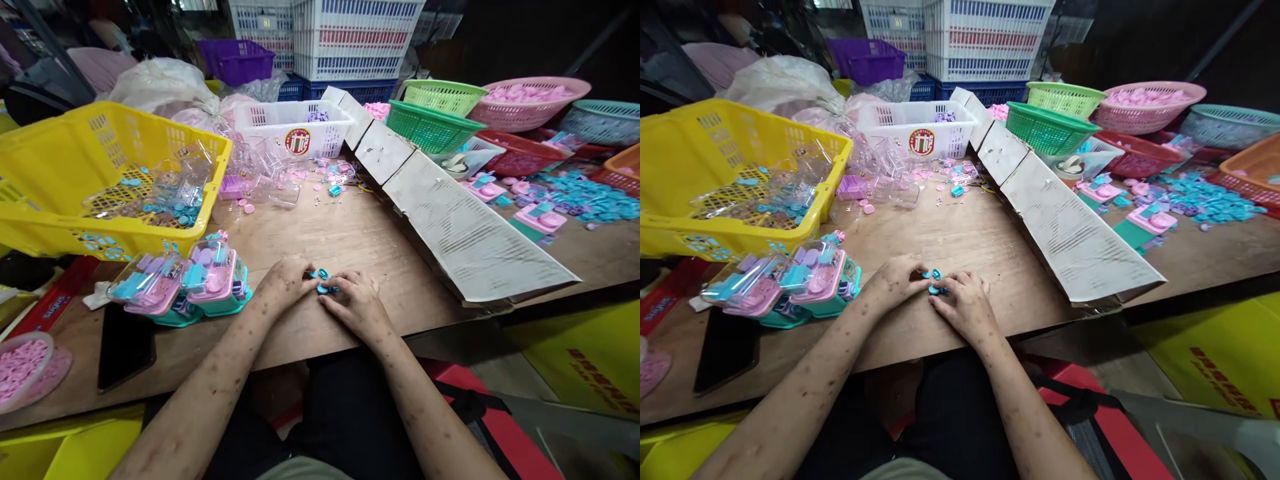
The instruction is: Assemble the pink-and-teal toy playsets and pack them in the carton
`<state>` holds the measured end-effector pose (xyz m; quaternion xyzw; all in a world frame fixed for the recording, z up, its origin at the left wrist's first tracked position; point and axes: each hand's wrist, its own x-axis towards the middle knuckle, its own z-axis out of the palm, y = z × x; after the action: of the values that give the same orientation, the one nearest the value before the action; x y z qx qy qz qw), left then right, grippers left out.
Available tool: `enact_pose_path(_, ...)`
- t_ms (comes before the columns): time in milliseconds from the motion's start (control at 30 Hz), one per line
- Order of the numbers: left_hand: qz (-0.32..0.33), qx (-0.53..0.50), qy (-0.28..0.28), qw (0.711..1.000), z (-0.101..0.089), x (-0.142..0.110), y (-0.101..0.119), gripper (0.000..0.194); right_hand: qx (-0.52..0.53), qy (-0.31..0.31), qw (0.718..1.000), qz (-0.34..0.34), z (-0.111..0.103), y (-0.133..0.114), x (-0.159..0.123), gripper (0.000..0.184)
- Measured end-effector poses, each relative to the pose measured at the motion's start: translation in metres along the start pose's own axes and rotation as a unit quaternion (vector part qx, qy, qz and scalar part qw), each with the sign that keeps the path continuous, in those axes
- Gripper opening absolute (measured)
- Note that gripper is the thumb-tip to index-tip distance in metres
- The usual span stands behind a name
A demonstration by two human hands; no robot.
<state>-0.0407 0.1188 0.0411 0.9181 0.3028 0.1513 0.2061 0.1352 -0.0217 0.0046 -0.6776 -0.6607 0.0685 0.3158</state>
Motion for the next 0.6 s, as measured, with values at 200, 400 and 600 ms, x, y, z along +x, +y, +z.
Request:
enact_pose_path(200, -0.022, -0.064, 0.095, 0.993, -0.007, -0.004, -0.016, 0.017, 0.02, -0.013, 1.0, 0.009, -0.004, -0.002, 0.001, 0.019)
enact_pose_path(400, -0.097, -0.147, 0.162, 0.971, -0.011, -0.001, -0.025, 0.016, 0.013, -0.014, 1.0, 0.006, -0.005, -0.003, 0.001, 0.05)
enact_pose_path(600, -0.135, -0.14, 0.122, 0.973, -0.004, 0.003, -0.025, 0.015, -0.022, -0.042, 0.999, 0.003, -0.005, -0.006, 0.002, 0.048)
